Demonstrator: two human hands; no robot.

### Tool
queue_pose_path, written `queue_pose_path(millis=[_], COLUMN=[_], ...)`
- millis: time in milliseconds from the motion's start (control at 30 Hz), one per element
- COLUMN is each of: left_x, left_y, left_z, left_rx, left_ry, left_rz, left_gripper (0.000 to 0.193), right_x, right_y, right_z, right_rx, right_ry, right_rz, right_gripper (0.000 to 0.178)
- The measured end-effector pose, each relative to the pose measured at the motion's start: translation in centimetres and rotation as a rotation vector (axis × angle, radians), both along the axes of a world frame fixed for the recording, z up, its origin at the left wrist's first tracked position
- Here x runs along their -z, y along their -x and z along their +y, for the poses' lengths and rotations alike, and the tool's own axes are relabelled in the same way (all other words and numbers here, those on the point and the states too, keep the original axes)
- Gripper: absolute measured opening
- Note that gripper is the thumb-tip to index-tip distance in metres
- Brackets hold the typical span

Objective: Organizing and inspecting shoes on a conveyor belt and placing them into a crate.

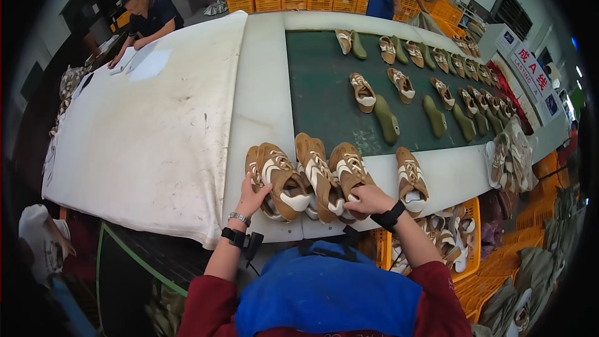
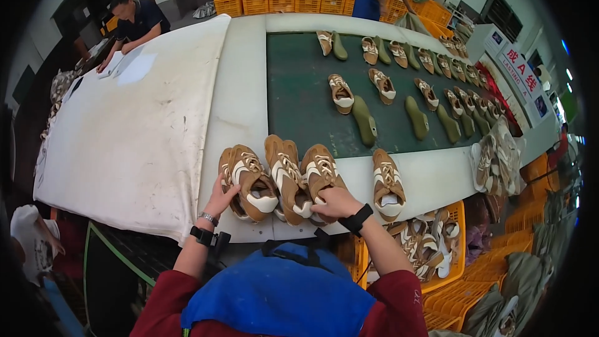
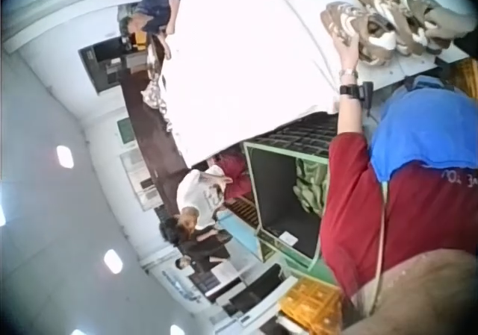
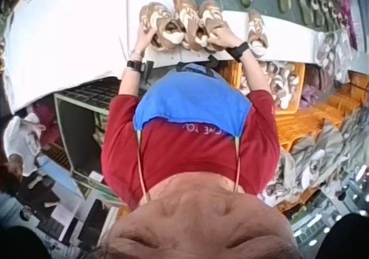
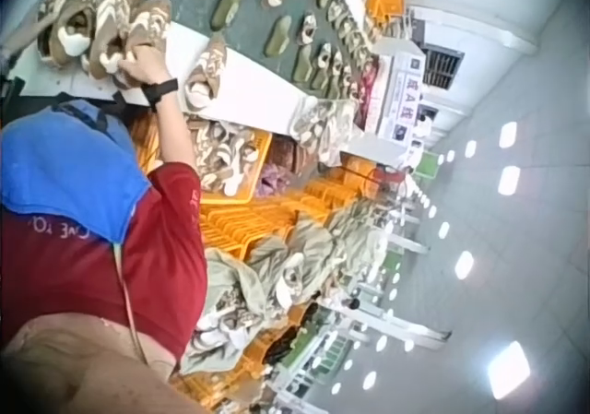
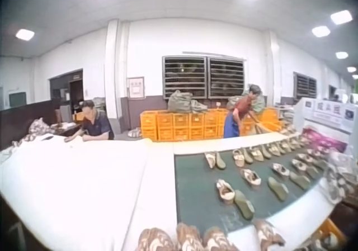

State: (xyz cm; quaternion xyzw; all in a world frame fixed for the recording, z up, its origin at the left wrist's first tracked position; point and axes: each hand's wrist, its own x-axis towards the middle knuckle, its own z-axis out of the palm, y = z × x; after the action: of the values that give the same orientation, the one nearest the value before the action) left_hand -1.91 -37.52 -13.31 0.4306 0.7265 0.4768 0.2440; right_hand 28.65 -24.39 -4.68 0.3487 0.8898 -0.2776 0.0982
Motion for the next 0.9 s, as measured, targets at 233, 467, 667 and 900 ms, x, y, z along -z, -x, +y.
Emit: queue_pose_path(millis=[233, 467, 667, 900], left_x=[-1.5, -0.8, -3.3, -9.1], left_y=[0.7, 3.2, 14.8, 25.1], left_z=[0.5, 4.5, 17.2, 22.1], left_rx=[-0.113, 0.262, 0.621, 0.014], left_ry=[0.327, 0.260, 0.530, 0.166], left_rz=[-0.530, -0.384, -0.086, 0.244], left_gripper=[0.100, 0.085, 0.065, 0.058], right_x=[4.8, 8.8, 10.2, 12.4], right_y=[-6.5, -3.2, 7.5, 25.9], right_z=[6.6, 3.2, 0.4, 2.9], right_rx=[0.628, 0.673, 0.745, 0.944], right_ry=[-0.053, 1.257, 1.800, 1.934], right_rz=[0.460, 0.309, 0.491, 0.740], right_gripper=[0.049, 0.050, 0.040, 0.034])
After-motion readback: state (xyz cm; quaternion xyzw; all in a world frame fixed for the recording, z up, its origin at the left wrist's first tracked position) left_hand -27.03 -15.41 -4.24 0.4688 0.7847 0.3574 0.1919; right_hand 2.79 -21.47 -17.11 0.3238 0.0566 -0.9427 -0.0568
